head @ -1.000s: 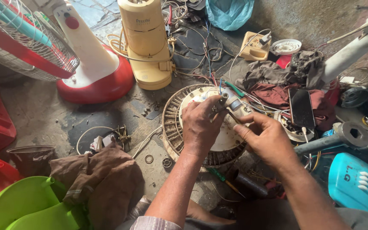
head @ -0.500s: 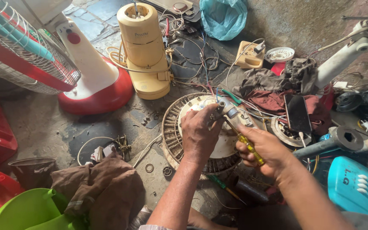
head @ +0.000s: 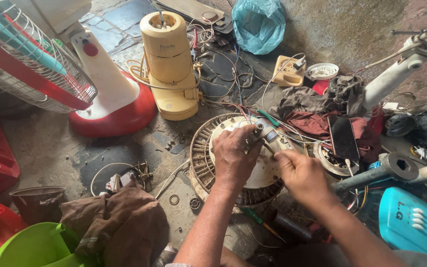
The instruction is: The person sits on the floor of a cluttered fan repair workshop and repairs a ceiling fan motor housing. They unscrew the housing with a screwdriver, lift and reposition the fan, remove a component from inside, and handle small parts and wires while working on the unit.
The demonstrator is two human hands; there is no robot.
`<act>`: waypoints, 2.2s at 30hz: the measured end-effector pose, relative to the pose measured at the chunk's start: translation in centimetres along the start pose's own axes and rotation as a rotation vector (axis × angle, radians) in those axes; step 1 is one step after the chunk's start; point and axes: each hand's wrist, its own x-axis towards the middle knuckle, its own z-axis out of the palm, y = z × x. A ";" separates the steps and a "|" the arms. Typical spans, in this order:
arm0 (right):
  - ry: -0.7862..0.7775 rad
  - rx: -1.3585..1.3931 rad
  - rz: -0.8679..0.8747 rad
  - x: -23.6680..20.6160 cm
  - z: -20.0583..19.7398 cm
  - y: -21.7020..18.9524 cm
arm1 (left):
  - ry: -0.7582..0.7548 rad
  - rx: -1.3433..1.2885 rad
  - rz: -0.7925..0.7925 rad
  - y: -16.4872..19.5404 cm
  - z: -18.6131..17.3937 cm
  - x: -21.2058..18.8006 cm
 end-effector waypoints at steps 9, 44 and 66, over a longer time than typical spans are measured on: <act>0.175 -0.135 -0.417 0.2 -2.0 -3.2 | 0.042 0.014 0.011 0.1 0.2 -0.2; -0.460 0.850 0.682 1.3 -2.9 -4.1 | 0.047 0.001 0.021 -0.3 0.3 0.0; -0.456 0.895 0.746 1.0 -1.7 -3.0 | -0.083 -0.117 0.020 -0.9 -1.0 0.5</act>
